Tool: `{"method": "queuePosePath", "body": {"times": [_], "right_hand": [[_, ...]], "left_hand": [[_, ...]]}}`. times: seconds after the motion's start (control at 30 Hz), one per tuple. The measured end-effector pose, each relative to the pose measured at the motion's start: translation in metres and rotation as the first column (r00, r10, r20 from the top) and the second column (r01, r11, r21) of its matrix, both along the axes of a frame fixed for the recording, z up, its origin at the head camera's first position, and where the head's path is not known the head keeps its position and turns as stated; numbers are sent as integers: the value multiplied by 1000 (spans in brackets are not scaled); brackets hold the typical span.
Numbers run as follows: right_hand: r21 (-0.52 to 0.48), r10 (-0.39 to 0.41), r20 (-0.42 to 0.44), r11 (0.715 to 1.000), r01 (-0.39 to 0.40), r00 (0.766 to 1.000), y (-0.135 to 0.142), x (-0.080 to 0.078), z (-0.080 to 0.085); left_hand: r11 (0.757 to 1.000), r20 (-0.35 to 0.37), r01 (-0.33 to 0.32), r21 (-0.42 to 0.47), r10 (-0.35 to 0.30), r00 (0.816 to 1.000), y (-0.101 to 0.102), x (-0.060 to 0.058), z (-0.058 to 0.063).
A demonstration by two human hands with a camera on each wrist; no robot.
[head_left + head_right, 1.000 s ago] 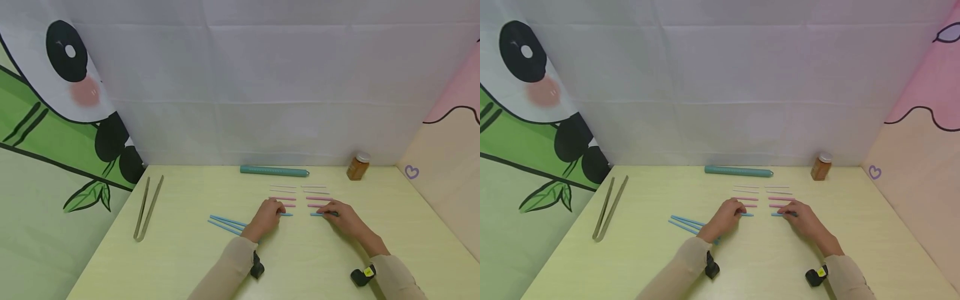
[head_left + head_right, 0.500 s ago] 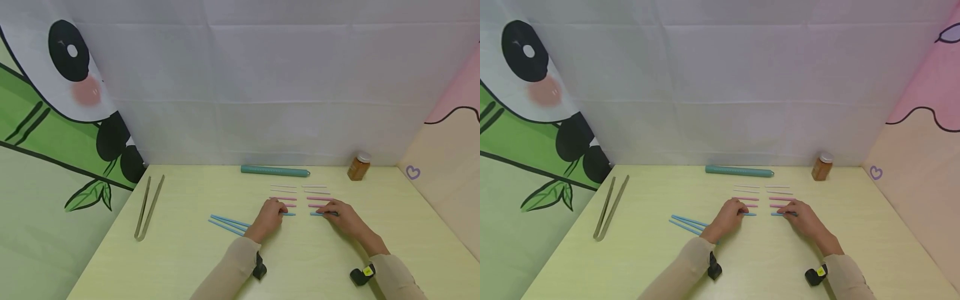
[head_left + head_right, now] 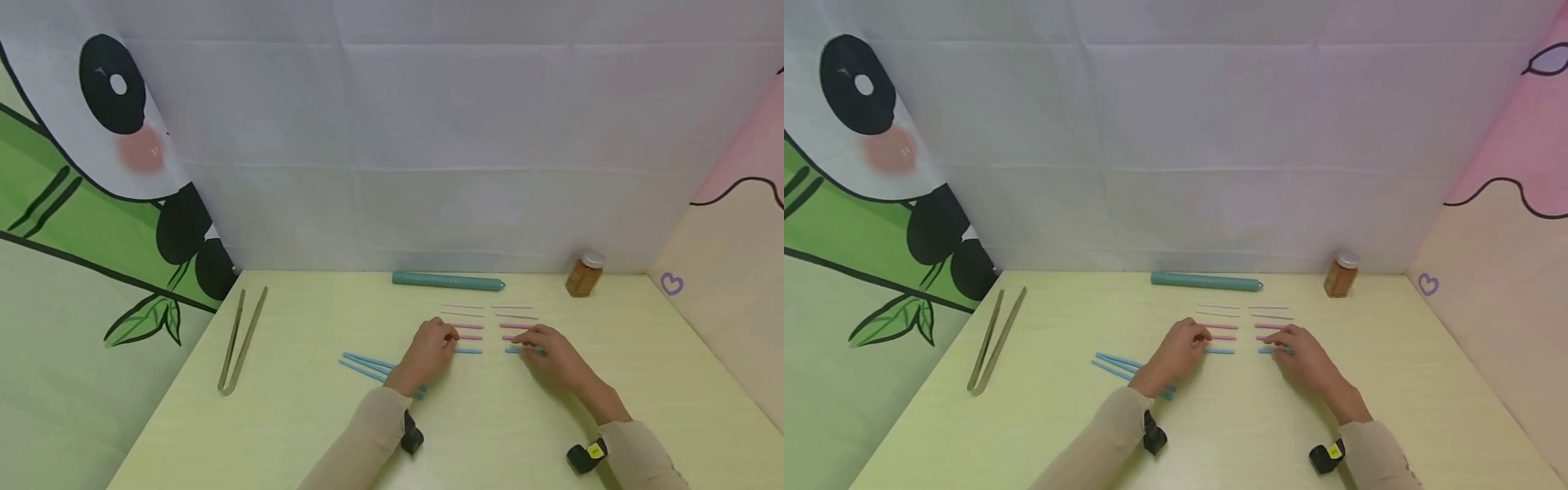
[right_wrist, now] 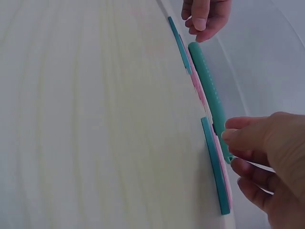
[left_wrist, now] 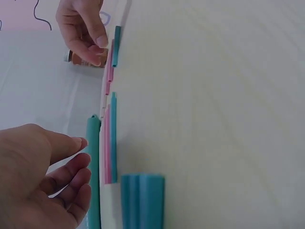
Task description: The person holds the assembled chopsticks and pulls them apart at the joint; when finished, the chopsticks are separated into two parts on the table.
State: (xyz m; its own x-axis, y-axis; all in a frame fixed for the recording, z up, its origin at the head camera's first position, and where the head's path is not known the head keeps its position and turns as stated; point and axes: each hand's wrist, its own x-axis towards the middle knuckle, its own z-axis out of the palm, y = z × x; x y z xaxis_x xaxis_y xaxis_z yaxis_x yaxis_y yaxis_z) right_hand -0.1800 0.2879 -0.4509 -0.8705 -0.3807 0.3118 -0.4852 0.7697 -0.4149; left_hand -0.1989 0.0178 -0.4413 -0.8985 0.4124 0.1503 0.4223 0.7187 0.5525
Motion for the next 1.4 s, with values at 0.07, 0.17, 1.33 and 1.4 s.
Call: {"method": "queuePosePath", "body": {"times": [0.07,0.17,1.33,1.4], "right_hand": [[-19,20,-13,1000,-20,1000,-7,1,3],[-42,42,-21,998,-43,999,-18,2,5],[-71,236,163,971,-227,958,-146,21,-8],[-60,217,161,976,-210,963,-148,21,-7]], "left_hand": [[1000,11,3,23,-3,1000,-11,-2,6],[998,31,6,64,-8,1000,-30,-5,14],[987,163,160,-7,-157,974,-157,-12,-9],[987,150,159,-12,-156,976,-157,-13,-10]]}}
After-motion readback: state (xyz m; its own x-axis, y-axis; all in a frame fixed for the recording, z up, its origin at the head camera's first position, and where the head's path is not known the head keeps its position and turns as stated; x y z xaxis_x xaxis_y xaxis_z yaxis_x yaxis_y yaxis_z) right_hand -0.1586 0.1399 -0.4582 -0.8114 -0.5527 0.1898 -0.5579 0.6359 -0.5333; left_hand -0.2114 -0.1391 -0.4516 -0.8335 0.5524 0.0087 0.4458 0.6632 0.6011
